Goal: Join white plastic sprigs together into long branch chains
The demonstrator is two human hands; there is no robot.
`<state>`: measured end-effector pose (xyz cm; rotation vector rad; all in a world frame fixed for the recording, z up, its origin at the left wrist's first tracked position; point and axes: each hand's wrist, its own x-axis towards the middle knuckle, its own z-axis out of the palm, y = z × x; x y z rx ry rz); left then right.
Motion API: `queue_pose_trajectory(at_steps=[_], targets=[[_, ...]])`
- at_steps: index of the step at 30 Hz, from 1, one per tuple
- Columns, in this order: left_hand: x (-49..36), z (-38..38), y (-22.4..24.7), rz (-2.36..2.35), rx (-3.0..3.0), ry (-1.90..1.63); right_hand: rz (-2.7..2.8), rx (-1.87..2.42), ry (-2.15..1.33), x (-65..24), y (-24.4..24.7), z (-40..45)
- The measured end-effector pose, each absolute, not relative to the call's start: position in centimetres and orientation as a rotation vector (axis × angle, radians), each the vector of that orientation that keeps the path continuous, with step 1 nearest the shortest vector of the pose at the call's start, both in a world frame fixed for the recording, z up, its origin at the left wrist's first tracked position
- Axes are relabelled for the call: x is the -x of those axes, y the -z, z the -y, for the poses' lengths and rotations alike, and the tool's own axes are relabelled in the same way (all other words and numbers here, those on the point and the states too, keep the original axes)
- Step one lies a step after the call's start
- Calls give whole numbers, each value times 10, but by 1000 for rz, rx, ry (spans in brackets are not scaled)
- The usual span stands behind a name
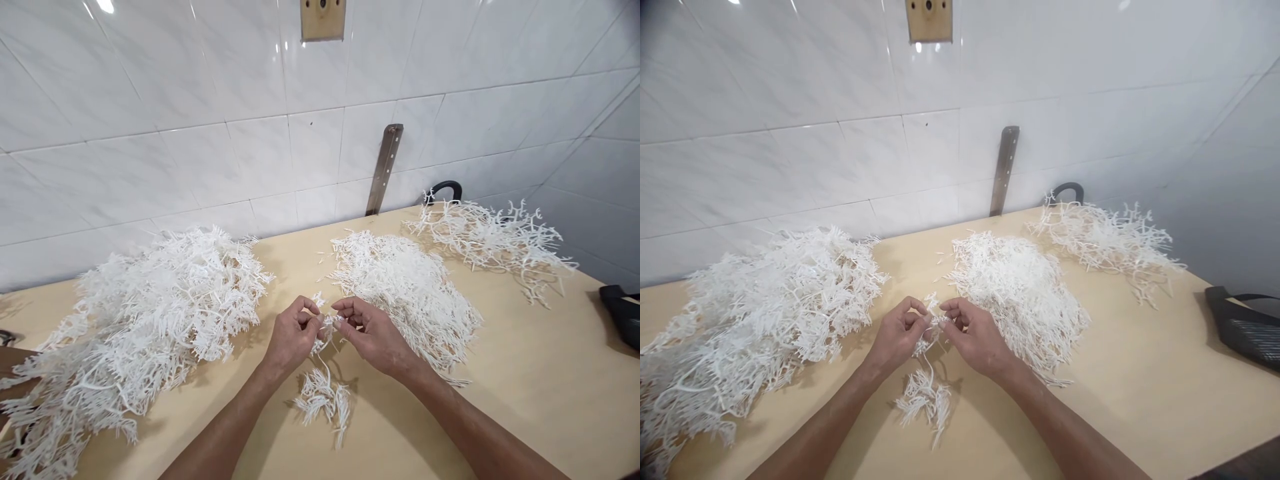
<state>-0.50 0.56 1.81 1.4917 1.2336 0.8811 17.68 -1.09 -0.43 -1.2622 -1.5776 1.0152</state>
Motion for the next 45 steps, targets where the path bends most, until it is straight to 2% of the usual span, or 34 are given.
queue_pose_trajectory(at_steps=[18, 26, 32, 38, 45], targets=[[11, -4, -7, -1143, -1959, -896, 1692, 1326, -799, -174, 7, 10], [10, -3, -3, -1128, -2091, -887, 1693, 1281, -872, -174, 4, 11], [7, -7, -10, -1277, -1794, -967, 1703, 1352, -853, -177, 4, 12], [10, -13, -13, -1213, -1336, -1053, 1806, 1315, -853, -173, 2, 12], [12, -17, -10, -1174, -940, -975, 1843, 1299, -867, -166, 7, 15]])
